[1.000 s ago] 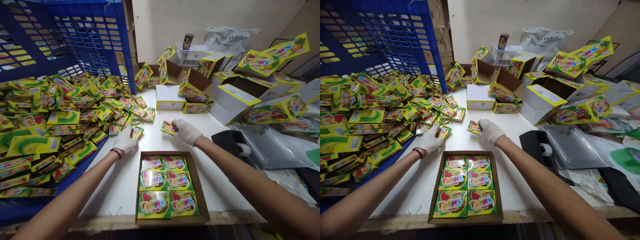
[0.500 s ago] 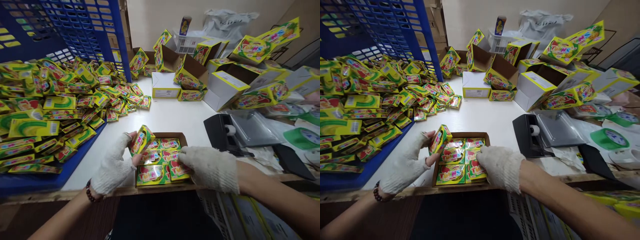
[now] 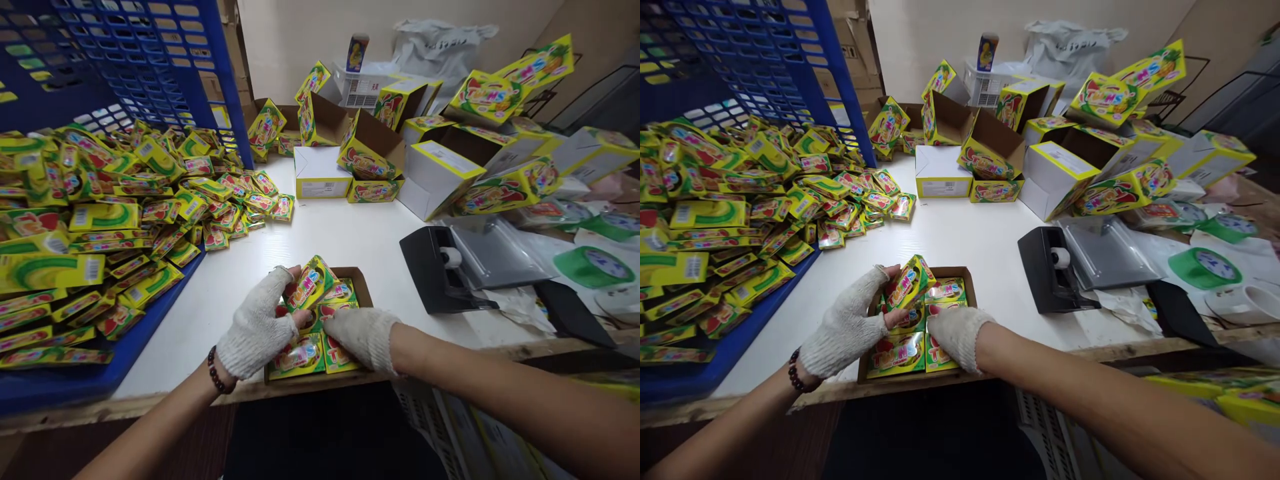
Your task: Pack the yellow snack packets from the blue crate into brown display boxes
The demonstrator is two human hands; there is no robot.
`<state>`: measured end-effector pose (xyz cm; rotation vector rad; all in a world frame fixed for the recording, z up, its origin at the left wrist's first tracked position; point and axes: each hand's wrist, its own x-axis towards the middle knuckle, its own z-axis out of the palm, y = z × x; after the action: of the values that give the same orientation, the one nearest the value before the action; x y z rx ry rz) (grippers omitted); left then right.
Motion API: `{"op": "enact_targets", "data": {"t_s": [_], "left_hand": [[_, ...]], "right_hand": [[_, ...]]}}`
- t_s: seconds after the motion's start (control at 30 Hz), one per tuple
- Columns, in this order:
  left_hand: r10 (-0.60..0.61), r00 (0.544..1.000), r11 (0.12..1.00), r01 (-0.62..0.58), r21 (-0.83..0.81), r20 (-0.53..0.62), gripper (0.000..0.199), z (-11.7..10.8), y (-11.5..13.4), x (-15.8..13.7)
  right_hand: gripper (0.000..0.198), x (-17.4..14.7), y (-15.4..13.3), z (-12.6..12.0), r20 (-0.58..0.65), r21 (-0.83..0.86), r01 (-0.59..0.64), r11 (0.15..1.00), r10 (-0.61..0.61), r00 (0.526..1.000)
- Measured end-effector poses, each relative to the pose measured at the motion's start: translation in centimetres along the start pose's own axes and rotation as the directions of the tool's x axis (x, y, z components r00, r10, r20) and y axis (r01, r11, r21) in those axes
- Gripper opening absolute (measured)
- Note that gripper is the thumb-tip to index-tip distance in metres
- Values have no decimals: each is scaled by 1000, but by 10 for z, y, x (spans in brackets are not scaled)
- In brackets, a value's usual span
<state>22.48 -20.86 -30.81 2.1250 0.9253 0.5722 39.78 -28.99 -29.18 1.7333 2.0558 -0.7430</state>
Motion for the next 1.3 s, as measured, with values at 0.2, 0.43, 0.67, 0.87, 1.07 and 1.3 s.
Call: {"op": "enact_targets", "data": {"t_s": [0.2,0.43,0.67,0.87,1.07,1.3], "left_hand": [[140,990,974,-142,175,23,57,11,4,14],[366,907,801,-421,425,209,58,30,31,23],[219,889,833,-385,398,401,32,61,16,18],[242,841,827,-440,350,484,10,25,14,35],[31,999,723,-53,689,44,19,-16,-41,140],[-44,998,651,54,757,-33,40,-32,-99,238]], "right_hand": [[25,-28,14,-19,-34,73,-37,997,40,999],[26,-31,52,-44,-526,272,-72,960,211,824],[17,9,54,-26,-205,-76,26,997,-41,978],[16,24,28,-13,-140,-231,2,973,-35,990],[6,44,37,-7,34,-82,28,996,-26,999],[10,47,50,-4,98,30,9,1000,-12,995]]}}
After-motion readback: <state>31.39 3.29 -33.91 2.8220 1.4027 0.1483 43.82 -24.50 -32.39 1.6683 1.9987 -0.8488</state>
